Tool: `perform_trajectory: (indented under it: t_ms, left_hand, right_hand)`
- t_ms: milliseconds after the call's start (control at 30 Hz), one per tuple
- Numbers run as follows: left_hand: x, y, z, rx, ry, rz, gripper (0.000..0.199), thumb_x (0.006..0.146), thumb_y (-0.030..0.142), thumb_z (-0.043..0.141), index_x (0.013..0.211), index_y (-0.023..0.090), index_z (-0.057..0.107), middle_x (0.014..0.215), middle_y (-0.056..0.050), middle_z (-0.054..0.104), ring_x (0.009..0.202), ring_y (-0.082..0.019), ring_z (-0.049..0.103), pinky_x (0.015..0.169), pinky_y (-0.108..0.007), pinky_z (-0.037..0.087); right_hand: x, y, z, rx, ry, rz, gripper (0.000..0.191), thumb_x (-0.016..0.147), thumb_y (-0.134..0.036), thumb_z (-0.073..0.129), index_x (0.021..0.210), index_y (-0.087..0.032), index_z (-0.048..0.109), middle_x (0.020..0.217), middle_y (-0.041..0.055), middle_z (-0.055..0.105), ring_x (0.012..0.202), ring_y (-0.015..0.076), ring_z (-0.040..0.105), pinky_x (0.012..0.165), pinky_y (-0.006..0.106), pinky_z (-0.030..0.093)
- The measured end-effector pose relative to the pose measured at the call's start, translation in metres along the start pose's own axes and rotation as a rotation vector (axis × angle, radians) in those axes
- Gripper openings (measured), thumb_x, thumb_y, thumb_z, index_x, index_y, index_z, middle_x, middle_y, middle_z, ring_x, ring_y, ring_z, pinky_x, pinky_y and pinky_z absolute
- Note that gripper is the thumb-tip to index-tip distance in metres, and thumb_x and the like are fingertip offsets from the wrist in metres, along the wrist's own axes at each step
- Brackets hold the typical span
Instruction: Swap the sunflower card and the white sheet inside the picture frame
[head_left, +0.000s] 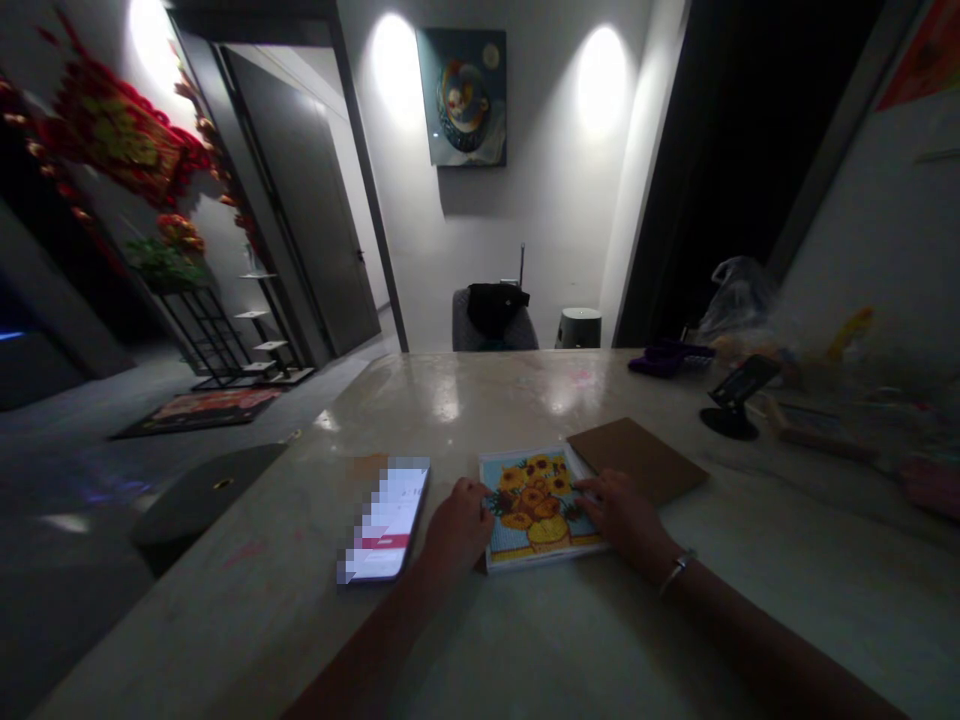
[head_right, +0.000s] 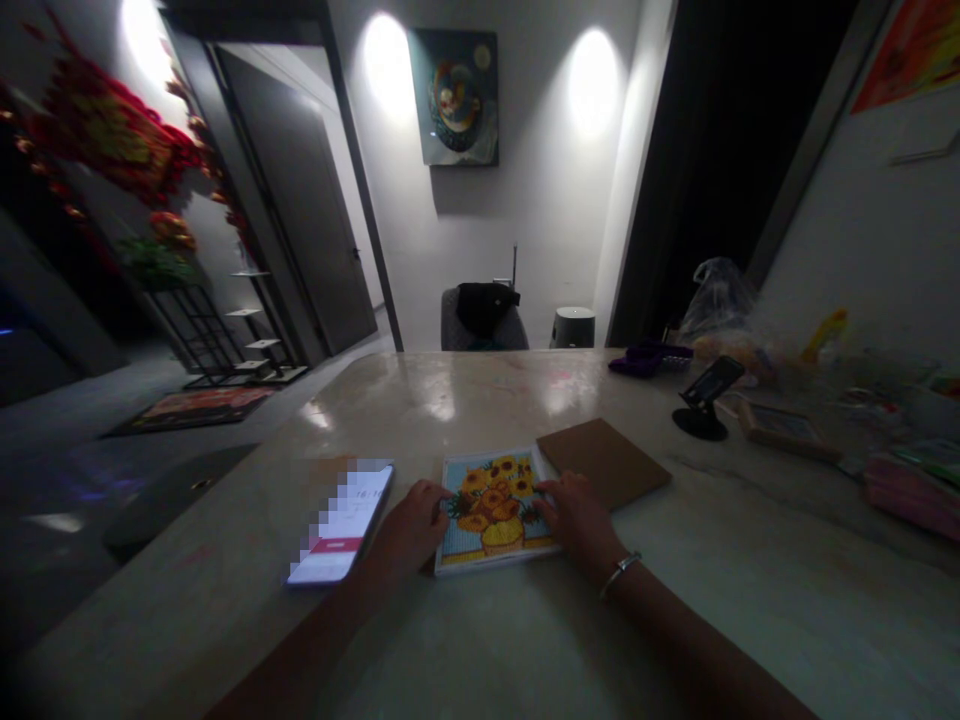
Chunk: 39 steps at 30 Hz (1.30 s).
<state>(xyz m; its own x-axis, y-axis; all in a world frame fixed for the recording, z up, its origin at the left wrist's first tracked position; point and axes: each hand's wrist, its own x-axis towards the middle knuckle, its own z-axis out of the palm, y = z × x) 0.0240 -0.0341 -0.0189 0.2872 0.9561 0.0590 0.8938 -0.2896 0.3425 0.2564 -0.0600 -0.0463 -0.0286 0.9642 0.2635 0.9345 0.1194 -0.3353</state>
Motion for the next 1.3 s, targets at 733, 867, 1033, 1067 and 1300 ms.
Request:
perform_trajectory:
  t_ms: [733, 867, 1033, 1067, 1300]
  left_hand:
    - [0.004, -0.006, 0.004, -0.057, 0.018, -0.016, 0.039, 0.072, 0.009, 0.041, 0.109, 0.015, 0.053, 0.132, -0.008, 0.038, 0.111, -0.016, 0.046, 0.095, -0.025, 0.033]
    - [0.005, -0.010, 0.005, -0.050, 0.038, -0.013, 0.039, 0.072, 0.009, 0.040, 0.108, 0.014, 0.052, 0.127, -0.010, 0.043, 0.114, -0.016, 0.043, 0.097, -0.026, 0.031]
    - [0.006, -0.015, 0.005, -0.068, 0.057, 0.006, 0.038, 0.071, 0.008, 0.039, 0.108, 0.012, 0.050, 0.121, -0.011, 0.047, 0.112, -0.016, 0.044, 0.095, -0.026, 0.032]
    - [0.007, -0.015, 0.005, -0.073, 0.057, -0.002, 0.039, 0.071, 0.008, 0.039, 0.109, 0.012, 0.049, 0.120, -0.010, 0.048, 0.111, -0.015, 0.045, 0.095, -0.026, 0.032]
    - [0.002, -0.015, 0.000, -0.135, 0.051, 0.007, 0.040, 0.070, 0.008, 0.039, 0.109, 0.016, 0.049, 0.114, -0.009, 0.053, 0.108, -0.016, 0.047, 0.092, -0.026, 0.034]
  right_hand:
    - [0.002, 0.008, -0.001, 0.141, -0.019, -0.079, 0.023, 0.084, -0.027, 0.040, 0.083, -0.017, 0.060, 0.087, 0.0076, 0.060, 0.086, 0.0182, 0.053, 0.079, 0.030, 0.039]
    - [0.003, 0.010, 0.001, 0.206, 0.017, -0.024, 0.024, 0.083, -0.028, 0.039, 0.089, -0.015, 0.058, 0.090, 0.0091, 0.060, 0.086, 0.0188, 0.054, 0.078, 0.030, 0.040]
    - [0.009, 0.025, 0.002, 0.173, 0.097, 0.026, 0.025, 0.082, -0.028, 0.040, 0.095, -0.014, 0.056, 0.096, 0.0097, 0.059, 0.091, 0.0197, 0.053, 0.081, 0.031, 0.040]
    - [0.011, 0.030, 0.002, 0.134, 0.118, 0.045, 0.025, 0.082, -0.028, 0.041, 0.096, -0.014, 0.056, 0.098, 0.0098, 0.059, 0.093, 0.0203, 0.053, 0.082, 0.032, 0.039]
    - [0.014, 0.068, 0.004, -0.245, 0.153, 0.333, 0.042, 0.081, -0.039, 0.041, 0.113, -0.012, 0.048, 0.116, 0.0170, 0.050, 0.111, 0.0297, 0.043, 0.089, 0.045, 0.032]
